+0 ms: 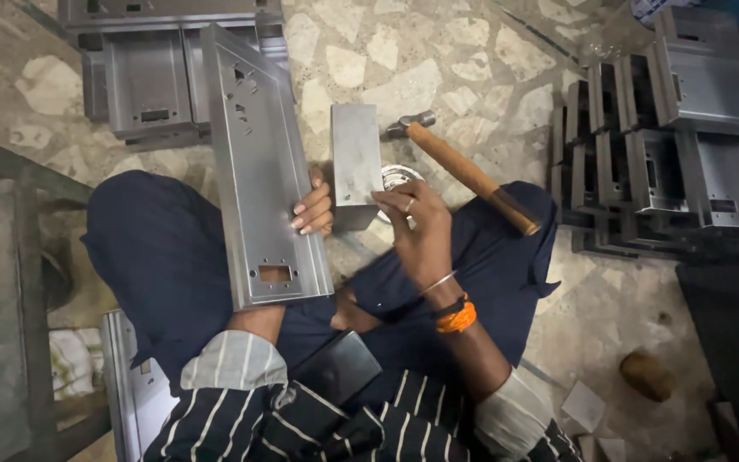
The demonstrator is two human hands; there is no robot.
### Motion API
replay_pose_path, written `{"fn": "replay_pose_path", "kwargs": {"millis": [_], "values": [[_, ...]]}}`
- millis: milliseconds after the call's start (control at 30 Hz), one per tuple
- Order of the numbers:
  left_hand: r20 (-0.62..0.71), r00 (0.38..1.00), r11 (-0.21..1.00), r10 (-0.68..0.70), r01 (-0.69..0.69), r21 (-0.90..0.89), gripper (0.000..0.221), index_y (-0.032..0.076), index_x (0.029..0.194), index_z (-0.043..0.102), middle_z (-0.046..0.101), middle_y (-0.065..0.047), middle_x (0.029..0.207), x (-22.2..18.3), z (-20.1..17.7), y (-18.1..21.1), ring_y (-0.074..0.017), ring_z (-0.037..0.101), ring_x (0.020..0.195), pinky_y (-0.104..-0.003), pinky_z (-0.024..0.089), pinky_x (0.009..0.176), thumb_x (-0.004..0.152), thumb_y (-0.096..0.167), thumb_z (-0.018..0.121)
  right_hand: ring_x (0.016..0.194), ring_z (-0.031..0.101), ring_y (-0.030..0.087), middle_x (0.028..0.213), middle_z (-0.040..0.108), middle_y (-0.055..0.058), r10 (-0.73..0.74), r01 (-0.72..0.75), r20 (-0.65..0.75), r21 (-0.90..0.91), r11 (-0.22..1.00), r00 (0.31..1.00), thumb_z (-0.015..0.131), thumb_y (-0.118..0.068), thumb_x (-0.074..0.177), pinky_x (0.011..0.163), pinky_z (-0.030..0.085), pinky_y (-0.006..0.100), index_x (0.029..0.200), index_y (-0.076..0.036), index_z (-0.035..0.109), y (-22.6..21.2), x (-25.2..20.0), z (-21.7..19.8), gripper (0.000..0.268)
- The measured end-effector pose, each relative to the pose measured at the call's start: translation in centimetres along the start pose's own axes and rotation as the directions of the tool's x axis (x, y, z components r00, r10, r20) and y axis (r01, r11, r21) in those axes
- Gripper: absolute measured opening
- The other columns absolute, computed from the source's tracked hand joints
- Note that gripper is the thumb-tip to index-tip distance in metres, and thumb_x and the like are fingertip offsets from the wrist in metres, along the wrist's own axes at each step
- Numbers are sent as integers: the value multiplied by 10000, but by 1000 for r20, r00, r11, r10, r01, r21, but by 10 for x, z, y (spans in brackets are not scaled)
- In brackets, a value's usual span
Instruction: The person assembles metal components using a hammer and screws while sitting on a workshop floor.
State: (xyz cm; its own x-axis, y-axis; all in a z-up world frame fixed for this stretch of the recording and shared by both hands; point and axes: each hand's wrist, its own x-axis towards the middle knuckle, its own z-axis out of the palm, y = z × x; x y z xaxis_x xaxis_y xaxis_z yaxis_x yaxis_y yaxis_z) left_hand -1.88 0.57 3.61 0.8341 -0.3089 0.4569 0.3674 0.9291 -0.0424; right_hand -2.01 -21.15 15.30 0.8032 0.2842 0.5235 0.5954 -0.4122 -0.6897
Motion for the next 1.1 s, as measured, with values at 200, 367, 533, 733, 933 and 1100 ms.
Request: {"fn": "replay_pose_path", "kwargs": {"millis": [200,367,533,733,933,1100], "values": [[23,999,999,36,-36,21,424,-120,1313,451,485,-77,850,1,-3,-2,-185,526,713,-316,483,694,1112,249,505,956,648,285,986,625,103,-28,36,131,-58,998,991,683,90,828,816,532,385,1033,-70,765,3,9,11,272],[87,996,998,18,-12,-63,401,-123,1301,450,474,-81,832,2,-8,-2,-191,535,697,-327,484,678,1092,216,498,1012,617,337,1028,614,136,-100,112,112,-109,988,989,692,75,866,872,509,422,1064,-61,736,1,7,15,245],[226,968,993,-109,116,-17,356,-95,1296,450,465,-88,794,13,-8,2,-205,513,670,-337,455,657,1083,189,472,1095,609,379,1108,623,165,-72,81,101,-83,993,992,684,66,835,916,511,442,1167,-43,664,2,9,13,350],[7,998,994,55,-54,-91,367,-121,1279,446,487,-91,824,5,3,-7,-191,528,682,-316,470,667,1122,211,445,1071,612,374,1088,637,167,-88,96,86,-92,991,992,723,42,870,914,509,449,1168,-48,659,-2,9,13,318],[197,980,997,-3,18,-77,400,-145,1278,443,468,-87,789,14,-13,-3,-198,527,648,-326,467,622,1084,204,468,1023,633,354,1054,651,155,-62,63,74,-16,998,995,706,48,870,893,523,430,1192,-34,643,-2,10,10,338],[4,998,994,60,-60,-90,340,-134,1265,443,476,-84,816,-1,-4,-7,-184,531,666,-320,477,664,1121,174,444,1020,644,330,1091,655,161,-63,66,79,-33,997,995,735,42,866,865,542,399,1203,-50,647,-5,7,9,361]]}}
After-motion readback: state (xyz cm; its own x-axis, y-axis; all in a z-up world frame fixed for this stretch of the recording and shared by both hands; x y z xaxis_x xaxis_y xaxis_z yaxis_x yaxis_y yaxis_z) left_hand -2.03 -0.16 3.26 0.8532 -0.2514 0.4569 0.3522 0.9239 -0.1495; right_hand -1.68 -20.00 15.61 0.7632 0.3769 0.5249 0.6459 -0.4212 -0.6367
